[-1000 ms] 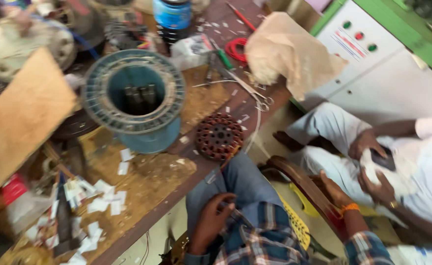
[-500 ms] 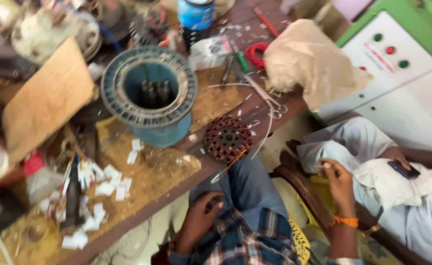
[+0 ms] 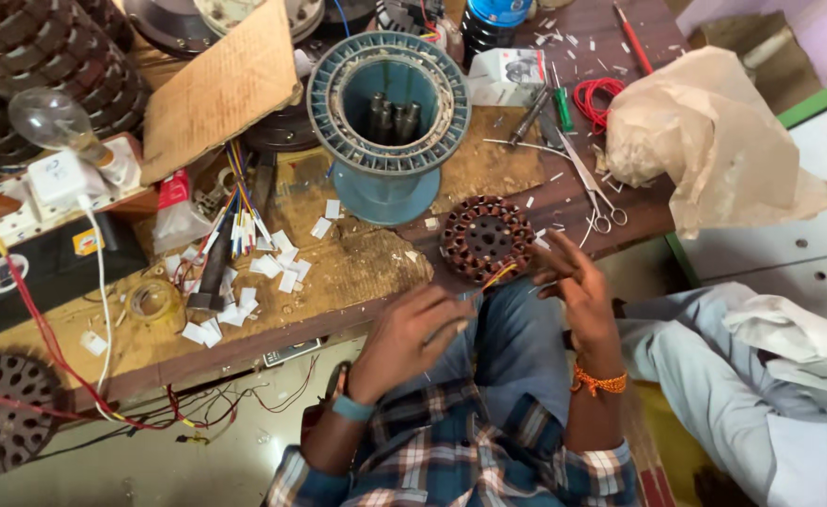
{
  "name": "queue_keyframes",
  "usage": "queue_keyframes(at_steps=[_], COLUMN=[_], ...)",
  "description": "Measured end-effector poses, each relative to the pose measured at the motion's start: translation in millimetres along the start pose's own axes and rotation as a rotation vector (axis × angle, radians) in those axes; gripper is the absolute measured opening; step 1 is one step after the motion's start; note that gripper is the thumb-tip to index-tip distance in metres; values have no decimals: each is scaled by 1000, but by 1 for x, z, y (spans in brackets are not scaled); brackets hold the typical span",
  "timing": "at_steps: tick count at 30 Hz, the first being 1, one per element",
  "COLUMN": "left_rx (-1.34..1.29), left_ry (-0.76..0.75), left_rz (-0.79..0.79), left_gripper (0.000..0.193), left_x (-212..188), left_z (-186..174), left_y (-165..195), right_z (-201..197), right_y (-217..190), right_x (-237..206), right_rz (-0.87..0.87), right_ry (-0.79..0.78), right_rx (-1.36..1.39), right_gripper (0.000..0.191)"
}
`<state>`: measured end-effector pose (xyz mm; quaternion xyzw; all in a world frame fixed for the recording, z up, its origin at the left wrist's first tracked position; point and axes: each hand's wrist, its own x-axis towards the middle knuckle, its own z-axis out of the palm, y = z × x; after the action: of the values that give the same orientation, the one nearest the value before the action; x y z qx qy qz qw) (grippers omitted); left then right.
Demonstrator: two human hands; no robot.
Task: The person works on a circular copper-wound stator, stripping wire insulation with pliers, twisting wires, and using a soldering iron to join connections. They handle multiple colored wires and small white insulating pieces while seated at a cluttered workbench.
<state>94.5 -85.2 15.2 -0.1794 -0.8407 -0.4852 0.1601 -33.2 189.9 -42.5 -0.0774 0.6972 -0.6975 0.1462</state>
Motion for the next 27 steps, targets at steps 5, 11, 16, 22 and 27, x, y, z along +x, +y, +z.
queue_keyframes(at_steps=[5,11,16,22,27], left_rx=[155,235,246,325,261], left_ry=[217,359,373,337,286], left_rz=[-88,-118,-189,-146,-177], left_gripper=[27,27,19,18,16], left_x=[21,26,31,46,52], left_z=[15,39,50,58,61], left_y=[-4,-14,-18,-13,-13], right_z=[10,29,31,20,14], right_y=[4,-6,-14,-13,-9], right_x=[10,2,-4,12,19], right_rz=[60,83,90,98,114], right_ry=[-101,-70,-90,-126,-177], right_rx=[57,160,368,389,455], right_gripper=[65,55,58,60,63])
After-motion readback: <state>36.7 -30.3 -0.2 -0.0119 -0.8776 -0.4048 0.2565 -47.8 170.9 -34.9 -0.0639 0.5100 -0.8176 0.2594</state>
